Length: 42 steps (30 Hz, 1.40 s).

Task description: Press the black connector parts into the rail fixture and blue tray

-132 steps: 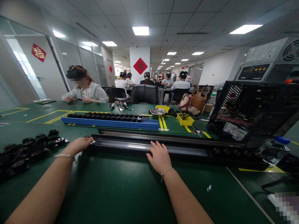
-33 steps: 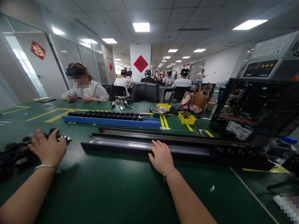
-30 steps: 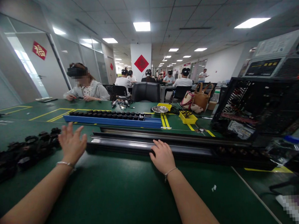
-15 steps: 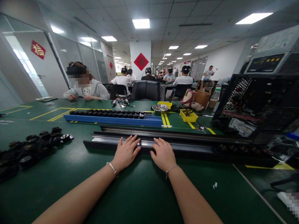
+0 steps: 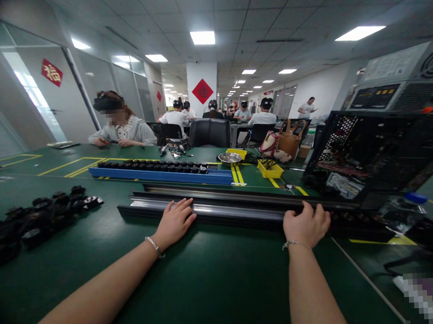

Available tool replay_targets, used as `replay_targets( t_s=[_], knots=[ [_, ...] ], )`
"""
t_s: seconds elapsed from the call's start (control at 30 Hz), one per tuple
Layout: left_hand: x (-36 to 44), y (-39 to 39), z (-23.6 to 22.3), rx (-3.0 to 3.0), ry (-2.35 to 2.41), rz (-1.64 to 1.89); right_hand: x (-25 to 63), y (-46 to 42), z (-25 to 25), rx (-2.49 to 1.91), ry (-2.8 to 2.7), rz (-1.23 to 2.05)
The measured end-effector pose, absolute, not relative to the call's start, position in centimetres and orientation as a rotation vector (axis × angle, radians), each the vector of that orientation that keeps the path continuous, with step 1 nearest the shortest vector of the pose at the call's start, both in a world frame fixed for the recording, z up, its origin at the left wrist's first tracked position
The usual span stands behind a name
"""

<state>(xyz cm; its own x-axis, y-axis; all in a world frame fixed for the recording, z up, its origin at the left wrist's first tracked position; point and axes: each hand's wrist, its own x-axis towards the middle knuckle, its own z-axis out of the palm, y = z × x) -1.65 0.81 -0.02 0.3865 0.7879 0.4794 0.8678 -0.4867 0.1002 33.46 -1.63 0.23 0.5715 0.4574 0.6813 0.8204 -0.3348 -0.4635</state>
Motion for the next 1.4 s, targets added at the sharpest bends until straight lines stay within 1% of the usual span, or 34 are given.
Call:
replay_targets(
  t_s=[0.03,0.2,0.53,0.83,1.4],
  knots=[
    [-1.6,0.8,0.0,-2.468,-1.488,-0.714,34.0,-1.7,0.1,-2.012,-0.905,-0.54],
    [-1.6,0.8,0.0,-2.463,-1.478,-0.711,34.0,-1.7,0.3,-2.069,-0.788,-0.407],
    [-1.6,0.8,0.1,-2.476,-1.485,-0.702,33.4,-1.4,0.5,-2.117,-0.648,-0.379],
    [-1.6,0.8,0.2,-2.475,-1.475,-0.702,33.4,-1.6,1.0,-2.171,-0.652,-0.248],
    [-1.6,1.1,0.0,-2.47,-1.495,-0.72,32.6,-1.7,1.7,-2.253,-0.746,-0.242]
  ],
)
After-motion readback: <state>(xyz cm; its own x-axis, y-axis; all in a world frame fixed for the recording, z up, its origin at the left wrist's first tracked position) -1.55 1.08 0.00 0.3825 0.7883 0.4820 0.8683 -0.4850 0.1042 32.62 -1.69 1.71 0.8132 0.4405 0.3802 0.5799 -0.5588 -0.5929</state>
